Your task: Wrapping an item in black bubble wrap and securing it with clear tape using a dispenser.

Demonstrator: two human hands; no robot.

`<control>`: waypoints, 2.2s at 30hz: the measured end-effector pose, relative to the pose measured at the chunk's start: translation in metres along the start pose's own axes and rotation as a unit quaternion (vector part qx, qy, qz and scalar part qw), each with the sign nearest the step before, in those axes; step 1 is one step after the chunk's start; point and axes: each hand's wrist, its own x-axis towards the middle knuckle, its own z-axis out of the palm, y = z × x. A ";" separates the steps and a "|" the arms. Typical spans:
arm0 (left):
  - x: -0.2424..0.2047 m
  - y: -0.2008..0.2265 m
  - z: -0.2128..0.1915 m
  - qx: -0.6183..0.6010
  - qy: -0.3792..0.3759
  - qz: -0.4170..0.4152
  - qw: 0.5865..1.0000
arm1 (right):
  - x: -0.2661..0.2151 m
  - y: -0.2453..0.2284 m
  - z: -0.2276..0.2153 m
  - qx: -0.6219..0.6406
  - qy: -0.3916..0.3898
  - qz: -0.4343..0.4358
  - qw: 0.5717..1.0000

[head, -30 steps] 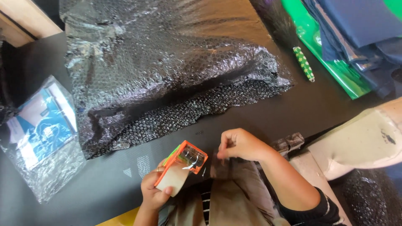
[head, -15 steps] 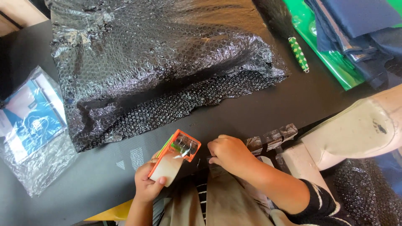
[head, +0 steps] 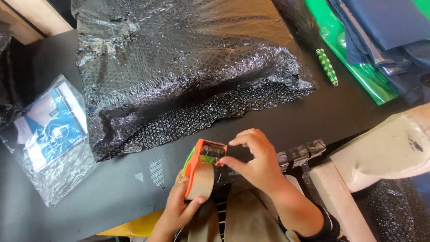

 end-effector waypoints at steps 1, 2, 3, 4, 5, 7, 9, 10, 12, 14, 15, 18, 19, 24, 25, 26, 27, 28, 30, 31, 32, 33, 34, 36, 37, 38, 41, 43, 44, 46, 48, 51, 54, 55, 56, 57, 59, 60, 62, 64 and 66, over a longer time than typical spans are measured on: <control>0.004 0.005 0.001 -0.005 0.006 0.033 0.999 | 0.003 -0.005 0.004 -0.012 -0.007 -0.037 0.999; 0.008 0.009 0.002 -0.012 0.011 0.066 0.998 | 0.005 -0.010 0.007 -0.025 -0.013 -0.073 0.997; 0.010 0.013 0.001 -0.011 0.011 0.067 0.998 | 0.003 -0.009 0.010 -0.026 -0.012 -0.074 0.997; 0.011 0.016 0.001 0.001 0.000 0.070 0.998 | 0.002 -0.008 0.013 -0.043 -0.003 -0.078 0.996; 0.013 0.019 0.000 0.013 -0.011 0.074 0.997 | 0.001 -0.007 0.017 -0.061 0.005 -0.083 0.995; 0.012 0.016 0.001 0.024 -0.006 0.089 0.996 | -0.003 -0.009 0.018 -0.043 0.001 -0.055 0.998; 0.011 0.015 0.004 0.033 -0.003 0.103 0.994 | -0.006 -0.011 0.017 -0.027 -0.004 -0.025 0.999; 0.010 0.015 0.005 0.050 -0.002 0.103 0.993 | -0.008 -0.013 0.016 -0.027 -0.009 -0.014 1.000; 0.013 0.019 0.007 0.066 -0.002 0.103 0.993 | -0.013 -0.015 0.018 -0.027 -0.014 -0.003 1.000; 0.019 0.027 0.009 0.102 0.017 0.137 0.985 | -0.019 -0.016 0.023 -0.078 0.018 -0.089 0.993; 0.018 0.026 0.011 0.101 0.018 0.138 0.985 | -0.021 -0.019 0.022 -0.078 0.018 -0.089 0.993; 0.014 0.024 0.016 0.124 0.025 0.146 0.981 | -0.025 -0.025 0.021 -0.162 0.033 -0.149 0.975; 0.013 0.023 0.017 0.138 0.020 0.142 0.980 | -0.026 -0.026 0.020 -0.163 0.021 -0.151 0.975; 0.012 0.023 0.018 0.163 0.013 0.143 0.976 | -0.026 -0.028 0.010 -0.171 -0.030 -0.132 0.976; 0.013 0.024 0.017 0.163 0.015 0.144 0.976 | -0.025 -0.029 0.007 -0.161 -0.043 -0.124 0.978; 0.013 0.025 0.017 0.163 0.017 0.145 0.976 | -0.025 -0.030 0.004 -0.152 -0.056 -0.115 0.980; 0.014 0.025 0.017 0.164 0.018 0.146 0.976 | -0.024 -0.032 0.001 -0.152 -0.056 -0.116 0.980; 0.014 0.025 0.017 0.165 0.017 0.142 0.976 | -0.024 -0.034 -0.001 -0.129 -0.066 -0.102 0.984; 0.015 0.023 0.014 0.166 0.016 0.139 0.976 | -0.025 -0.039 -0.006 -0.106 -0.077 -0.088 0.987; 0.015 0.021 0.012 0.159 0.015 0.131 0.978 | -0.026 -0.041 -0.009 -0.067 -0.101 -0.084 0.989; 0.015 0.020 0.011 0.152 0.016 0.121 0.981 | -0.028 -0.044 -0.011 -0.028 -0.126 -0.080 0.988; 0.014 0.018 0.010 0.153 0.018 0.121 0.981 | -0.025 -0.045 -0.011 -0.027 -0.127 -0.082 0.988; 0.014 0.016 0.010 0.152 0.018 0.120 0.981 | -0.024 -0.045 -0.011 -0.009 -0.107 -0.096 0.990; 0.013 0.015 0.009 0.152 0.019 0.121 0.981 | -0.022 -0.045 -0.010 0.009 -0.086 -0.111 0.990; 0.014 0.015 0.008 0.148 0.016 0.120 0.982 | -0.023 -0.044 -0.008 0.021 -0.079 -0.103 0.991; 0.014 0.016 0.008 0.144 0.012 0.117 0.982 | -0.024 -0.043 -0.007 0.034 -0.072 -0.094 0.992; 0.019 0.022 0.006 0.118 0.020 0.135 0.984 | -0.020 -0.048 -0.004 0.051 -0.022 -0.115 0.992; 0.020 0.027 0.004 0.090 0.020 0.137 0.986 | -0.019 -0.048 -0.008 0.068 -0.028 -0.108 0.991; 0.021 0.029 0.003 0.061 0.018 0.138 0.988 | -0.019 -0.048 -0.010 0.085 -0.032 -0.099 0.991; 0.025 0.035 0.001 0.045 0.022 0.149 0.988 | -0.018 -0.053 -0.016 0.084 -0.032 -0.084 0.992; 0.027 0.031 -0.001 0.029 0.027 0.159 0.986 | -0.016 -0.059 -0.026 0.084 -0.033 -0.068 0.994; 0.022 0.024 -0.005 0.044 0.039 0.144 0.988 | -0.011 -0.061 -0.043 0.118 0.036 -0.058 0.991; 0.022 0.028 -0.007 0.004 0.041 0.139 0.989 | -0.002 -0.039 -0.052 0.096 0.028 -0.030 0.995; 0.021 0.027 -0.008 -0.001 0.045 0.139 0.989 | 0.003 -0.028 -0.050 0.129 0.015 0.025 0.991; 0.022 0.025 -0.009 -0.006 0.050 0.141 0.989 | 0.009 -0.017 -0.048 0.162 0.004 0.079 0.984; 0.022 0.020 -0.009 -0.007 0.050 0.140 0.989 | 0.015 -0.003 -0.044 0.161 0.005 0.080 0.984; 0.017 0.012 -0.009 -0.030 0.072 0.126 0.989 | 0.026 0.024 -0.033 0.151 -0.039 0.181 0.971; 0.019 0.012 -0.009 -0.030 0.072 0.125 0.989 | 0.030 0.032 -0.026 0.152 -0.039 0.182 0.971; 0.023 0.012 -0.011 -0.059 0.060 0.135 0.987 | 0.039 0.046 -0.012 0.205 -0.072 0.257 0.942; 0.022 0.008 -0.011 -0.059 0.057 0.135 0.987 | 0.039 0.068 -0.001 0.248 -0.099 0.283 0.921; 0.023 0.006 -0.010 -0.059 0.054 0.137 0.987 | 0.040 0.080 0.008 0.291 -0.123 0.306 0.898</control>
